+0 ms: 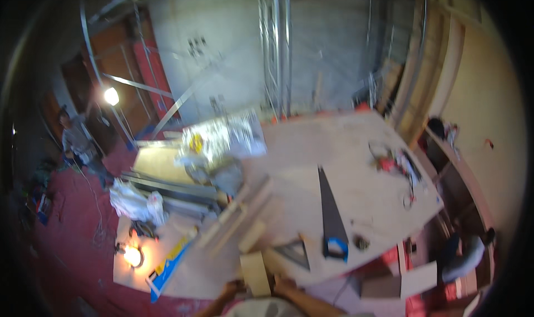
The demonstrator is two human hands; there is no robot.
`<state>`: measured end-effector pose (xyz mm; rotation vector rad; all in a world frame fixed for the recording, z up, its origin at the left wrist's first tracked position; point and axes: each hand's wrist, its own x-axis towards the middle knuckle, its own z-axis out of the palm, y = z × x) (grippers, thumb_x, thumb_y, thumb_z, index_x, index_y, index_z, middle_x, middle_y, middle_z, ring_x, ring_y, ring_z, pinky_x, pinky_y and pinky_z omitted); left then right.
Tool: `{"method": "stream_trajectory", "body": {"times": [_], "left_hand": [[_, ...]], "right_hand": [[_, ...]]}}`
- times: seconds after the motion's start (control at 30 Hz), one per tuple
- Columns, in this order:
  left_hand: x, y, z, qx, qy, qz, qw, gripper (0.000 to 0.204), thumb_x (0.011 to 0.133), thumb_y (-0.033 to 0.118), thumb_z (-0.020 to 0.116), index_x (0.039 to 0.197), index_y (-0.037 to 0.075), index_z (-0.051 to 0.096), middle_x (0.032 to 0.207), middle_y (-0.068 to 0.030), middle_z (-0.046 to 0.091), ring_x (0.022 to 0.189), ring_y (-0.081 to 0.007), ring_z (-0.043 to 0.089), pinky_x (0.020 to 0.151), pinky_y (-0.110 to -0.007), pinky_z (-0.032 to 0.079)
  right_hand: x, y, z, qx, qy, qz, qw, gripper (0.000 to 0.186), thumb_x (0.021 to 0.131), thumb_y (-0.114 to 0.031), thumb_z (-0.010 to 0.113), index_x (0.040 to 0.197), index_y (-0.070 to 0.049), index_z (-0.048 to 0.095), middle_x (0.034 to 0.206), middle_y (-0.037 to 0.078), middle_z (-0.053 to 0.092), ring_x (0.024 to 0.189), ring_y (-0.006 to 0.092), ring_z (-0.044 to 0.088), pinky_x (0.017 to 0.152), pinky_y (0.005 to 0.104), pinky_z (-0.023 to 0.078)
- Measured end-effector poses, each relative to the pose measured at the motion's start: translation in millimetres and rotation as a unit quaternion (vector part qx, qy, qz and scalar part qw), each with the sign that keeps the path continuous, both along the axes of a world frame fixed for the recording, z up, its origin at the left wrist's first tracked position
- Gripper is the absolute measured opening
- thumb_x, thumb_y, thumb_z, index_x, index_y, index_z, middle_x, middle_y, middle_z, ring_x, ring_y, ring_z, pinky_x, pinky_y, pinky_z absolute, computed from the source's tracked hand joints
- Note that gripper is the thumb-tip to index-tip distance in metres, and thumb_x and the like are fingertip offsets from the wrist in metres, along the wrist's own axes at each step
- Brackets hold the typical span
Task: The person measures and marks wooden pieces using a pencil and a triangle ruler, cuts a wooden piece with a hand saw, and fits the pieces together by hand.
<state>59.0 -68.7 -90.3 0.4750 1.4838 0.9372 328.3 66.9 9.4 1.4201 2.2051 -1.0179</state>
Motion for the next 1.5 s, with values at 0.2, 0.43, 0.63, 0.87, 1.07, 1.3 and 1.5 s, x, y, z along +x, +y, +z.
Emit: {"method": "stream_trajectory", "body": {"times": [0.2, 0.43, 0.63, 0.87, 1.07, 1.3, 1.5], "left_hand": [[4, 43, 68, 0.007, -0.017, 0.018, 1.0, 0.042, 0.095, 0.014, 0.079, 0.133, -0.002, 0.069, 0.118, -0.0127, 0.077, 0.103, -0.0221, 0.073, 0.094, -0.04, 0.06], [1, 19, 74, -0.018, -0.052, 0.071, 0.996, 0.043, 0.097, 0.004, 0.074, 0.14, 0.0, 0.066, 0.123, -0.0125, 0.076, 0.108, -0.0215, 0.074, 0.095, -0.039, 0.06], [14, 24, 99, -0.02, -0.012, 0.049, 0.999, 0.05, 0.096, 0.004, 0.075, 0.143, -0.002, 0.062, 0.127, -0.0159, 0.074, 0.113, -0.0244, 0.073, 0.097, -0.04, 0.061], [34, 45, 98, -0.012, 0.017, 0.036, 0.999, 0.045, 0.094, 0.007, 0.08, 0.136, -0.001, 0.068, 0.113, -0.0086, 0.075, 0.098, -0.0171, 0.073, 0.086, -0.032, 0.063], [35, 46, 104, -0.027, 0.051, 0.03, 0.998, 0.042, 0.094, 0.007, 0.079, 0.134, -0.001, 0.069, 0.114, -0.0086, 0.075, 0.096, -0.0156, 0.072, 0.084, -0.031, 0.063], [29, 49, 102, -0.05, 0.028, 0.024, 0.998, 0.041, 0.096, 0.004, 0.076, 0.136, 0.001, 0.069, 0.114, -0.0082, 0.076, 0.099, -0.0168, 0.073, 0.088, -0.033, 0.063], [33, 51, 110, -0.05, 0.045, 0.022, 0.998, 0.042, 0.096, 0.003, 0.075, 0.137, 0.001, 0.069, 0.114, -0.0078, 0.076, 0.099, -0.0164, 0.073, 0.089, -0.032, 0.064]], "right_hand": [[-15, 38, -9, 0.026, 0.044, 0.016, 0.999, 0.027, 0.088, -0.022, 0.061, 0.101, -0.001, 0.073, 0.111, 0.028, 0.074, 0.105, 0.0462, 0.073, 0.093, 0.0519, 0.059], [2, 11, -5, 0.04, 0.1, -0.077, 0.991, 0.035, 0.082, -0.017, 0.061, 0.11, 0.001, 0.071, 0.11, 0.029, 0.073, 0.103, 0.045, 0.073, 0.095, 0.0513, 0.058], [15, 13, 1, 0.029, 0.127, -0.081, 0.988, 0.032, 0.087, -0.026, 0.063, 0.108, -0.003, 0.072, 0.106, 0.028, 0.074, 0.1, 0.046, 0.073, 0.093, 0.0533, 0.058], [24, 29, 11, 0.011, 0.164, -0.103, 0.981, 0.028, 0.1, -0.033, 0.062, 0.098, -0.007, 0.072, 0.089, 0.025, 0.073, 0.09, 0.0474, 0.071, 0.083, 0.056, 0.057], [30, 33, -8, 0.017, 0.267, -0.072, 0.961, 0.024, 0.099, -0.026, 0.064, 0.095, -0.003, 0.069, 0.089, 0.025, 0.072, 0.09, 0.0473, 0.07, 0.08, 0.0571, 0.055], [27, 22, -17, 0.013, 0.261, -0.012, 0.965, 0.017, 0.096, -0.018, 0.06, 0.092, -0.003, 0.066, 0.086, 0.024, 0.071, 0.088, 0.0468, 0.07, 0.078, 0.0551, 0.056], [23, 17, -6, 0.044, 0.259, -0.039, 0.964, 0.016, 0.096, -0.016, 0.059, 0.097, -0.002, 0.068, 0.09, 0.023, 0.071, 0.085, 0.0463, 0.07, 0.077, 0.0543, 0.056]]}}
